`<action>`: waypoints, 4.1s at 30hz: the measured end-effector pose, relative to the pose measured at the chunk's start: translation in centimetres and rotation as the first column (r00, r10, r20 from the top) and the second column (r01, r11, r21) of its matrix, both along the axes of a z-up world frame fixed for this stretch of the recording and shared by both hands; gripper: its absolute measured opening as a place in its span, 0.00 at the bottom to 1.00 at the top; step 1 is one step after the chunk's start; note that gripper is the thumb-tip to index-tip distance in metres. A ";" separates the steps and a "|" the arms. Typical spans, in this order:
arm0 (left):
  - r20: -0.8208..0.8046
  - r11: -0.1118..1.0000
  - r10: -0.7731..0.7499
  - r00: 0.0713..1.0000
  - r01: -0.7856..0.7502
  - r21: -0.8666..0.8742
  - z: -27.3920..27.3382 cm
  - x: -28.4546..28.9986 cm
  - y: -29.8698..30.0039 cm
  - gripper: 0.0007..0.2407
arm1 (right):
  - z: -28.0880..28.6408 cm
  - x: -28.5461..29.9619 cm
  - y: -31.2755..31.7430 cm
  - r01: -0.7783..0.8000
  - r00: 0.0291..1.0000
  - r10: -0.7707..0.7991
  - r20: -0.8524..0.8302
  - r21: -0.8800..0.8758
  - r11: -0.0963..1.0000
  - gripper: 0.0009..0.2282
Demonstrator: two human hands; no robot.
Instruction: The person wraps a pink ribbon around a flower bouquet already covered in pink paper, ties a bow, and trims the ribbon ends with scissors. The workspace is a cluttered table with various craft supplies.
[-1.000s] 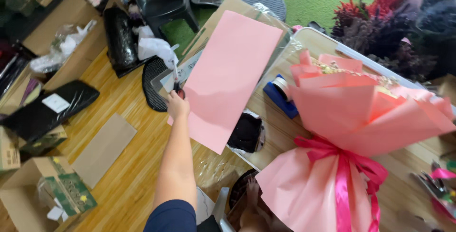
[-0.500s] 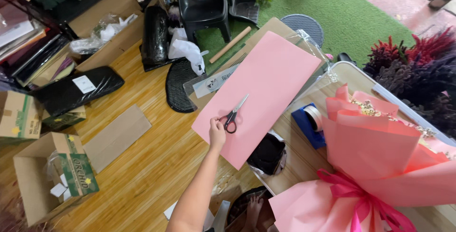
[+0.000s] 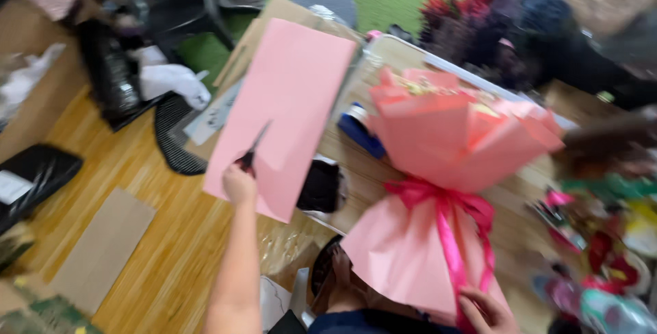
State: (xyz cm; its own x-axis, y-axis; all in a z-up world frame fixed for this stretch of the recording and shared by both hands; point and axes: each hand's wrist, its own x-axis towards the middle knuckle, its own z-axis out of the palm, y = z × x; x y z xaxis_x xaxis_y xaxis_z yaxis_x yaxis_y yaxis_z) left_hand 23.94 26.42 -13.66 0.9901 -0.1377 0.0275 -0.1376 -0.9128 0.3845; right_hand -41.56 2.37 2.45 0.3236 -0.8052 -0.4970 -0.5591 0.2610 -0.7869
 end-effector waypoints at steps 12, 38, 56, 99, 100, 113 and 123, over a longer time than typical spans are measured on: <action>-0.659 0.651 -0.639 0.397 -0.177 -0.738 22.1 -14.6 -5.7 0.09 | 17.1 12.1 2.4 0.134 0.924 -0.228 0.306 0.299 0.945 0.14; -0.760 -0.024 -0.606 -0.234 0.961 -0.276 37.7 -28.4 -12.6 0.17 | 19.6 10.3 -2.3 -0.347 0.805 0.158 0.572 0.237 0.907 0.30; -0.655 0.027 -0.716 -0.242 0.927 -0.373 36.5 -28.4 -15.6 0.12 | 14.0 11.2 -3.0 -0.247 0.740 -0.035 0.671 0.320 0.914 0.29; -0.268 0.431 -0.839 0.473 0.276 -0.859 32.5 -33.3 -20.8 0.07 | 16.5 14.8 -7.1 0.127 0.725 -0.064 0.686 -0.041 0.991 0.18; -0.244 0.421 -0.836 0.492 0.290 -0.859 32.1 -33.2 -20.6 0.06 | 17.4 15.0 -7.0 0.106 0.743 -0.006 0.669 -0.109 0.988 0.18; -0.212 0.293 -0.860 0.465 0.108 -0.950 38.2 -34.4 -22.1 0.09 | 22.3 16.2 -6.3 -0.044 0.768 0.219 0.602 -0.291 0.956 0.16; -0.243 0.259 -0.849 0.469 -0.029 -0.965 37.7 -33.6 -22.6 0.09 | 20.7 16.8 -6.7 -0.007 0.752 0.226 0.619 -0.337 0.942 0.15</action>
